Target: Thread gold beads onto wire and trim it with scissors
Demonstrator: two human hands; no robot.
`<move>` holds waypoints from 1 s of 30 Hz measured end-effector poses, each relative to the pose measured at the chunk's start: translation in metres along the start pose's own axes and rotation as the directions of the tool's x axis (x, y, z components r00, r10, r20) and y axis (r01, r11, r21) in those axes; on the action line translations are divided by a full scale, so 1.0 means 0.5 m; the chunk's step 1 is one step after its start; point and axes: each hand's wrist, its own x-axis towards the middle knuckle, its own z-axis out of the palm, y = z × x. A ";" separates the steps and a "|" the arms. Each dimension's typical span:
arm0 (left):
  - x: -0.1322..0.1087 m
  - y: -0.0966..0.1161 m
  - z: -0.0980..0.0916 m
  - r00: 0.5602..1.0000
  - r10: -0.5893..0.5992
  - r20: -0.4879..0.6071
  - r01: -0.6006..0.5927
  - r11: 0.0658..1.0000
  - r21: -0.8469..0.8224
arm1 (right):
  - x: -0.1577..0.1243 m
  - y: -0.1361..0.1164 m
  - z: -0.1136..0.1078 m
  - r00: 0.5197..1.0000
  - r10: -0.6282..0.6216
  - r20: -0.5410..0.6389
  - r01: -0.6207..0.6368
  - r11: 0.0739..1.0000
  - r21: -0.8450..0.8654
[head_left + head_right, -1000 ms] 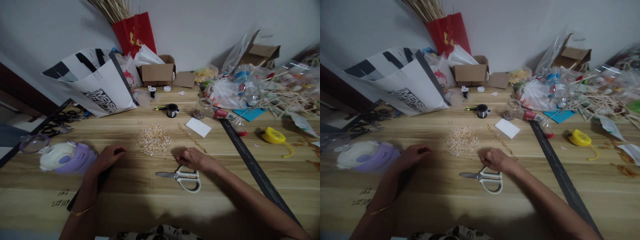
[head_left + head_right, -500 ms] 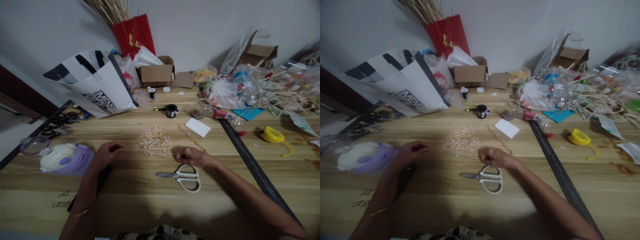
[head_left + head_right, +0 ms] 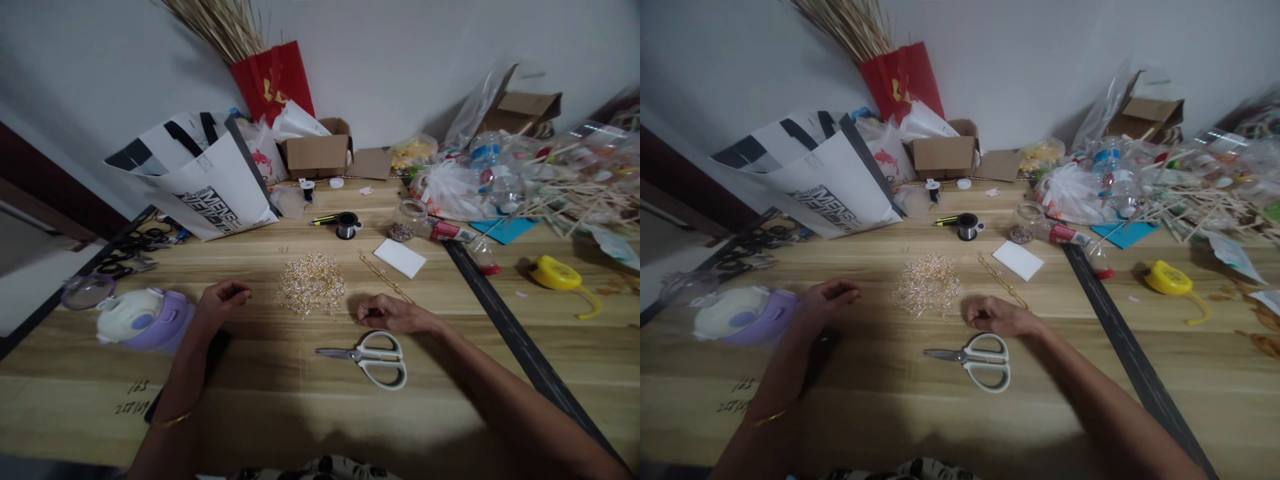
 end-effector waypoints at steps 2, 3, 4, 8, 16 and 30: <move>0.001 0.003 0.002 1.000 0.003 -0.016 -0.004 1.000 -0.025 | 0.001 0.001 0.001 1.000 -0.005 0.008 0.006 1.000 -0.005; 0.002 0.004 0.003 1.000 0.007 -0.027 -0.008 0.999 -0.045 | 0.001 -0.001 0.002 1.000 -0.008 0.011 0.008 1.000 -0.006; 0.004 0.005 0.005 0.999 0.011 -0.041 -0.014 0.998 -0.065 | 0.001 -0.004 0.003 1.000 -0.011 0.010 0.011 1.000 -0.007; 0.013 0.006 0.011 0.994 0.039 -0.101 -0.052 0.990 -0.131 | 0.002 -0.020 0.007 0.999 -0.035 -0.008 0.035 0.999 -0.022; 0.033 0.012 0.020 0.987 0.103 -0.121 -0.140 0.926 -0.350 | 0.002 -0.042 0.035 0.995 -0.029 -0.100 0.010 0.983 -0.185; 0.036 0.068 0.027 0.965 0.238 -0.113 -0.261 0.802 -0.537 | 0.030 -0.121 0.119 0.978 -0.146 -0.151 0.035 0.821 -0.570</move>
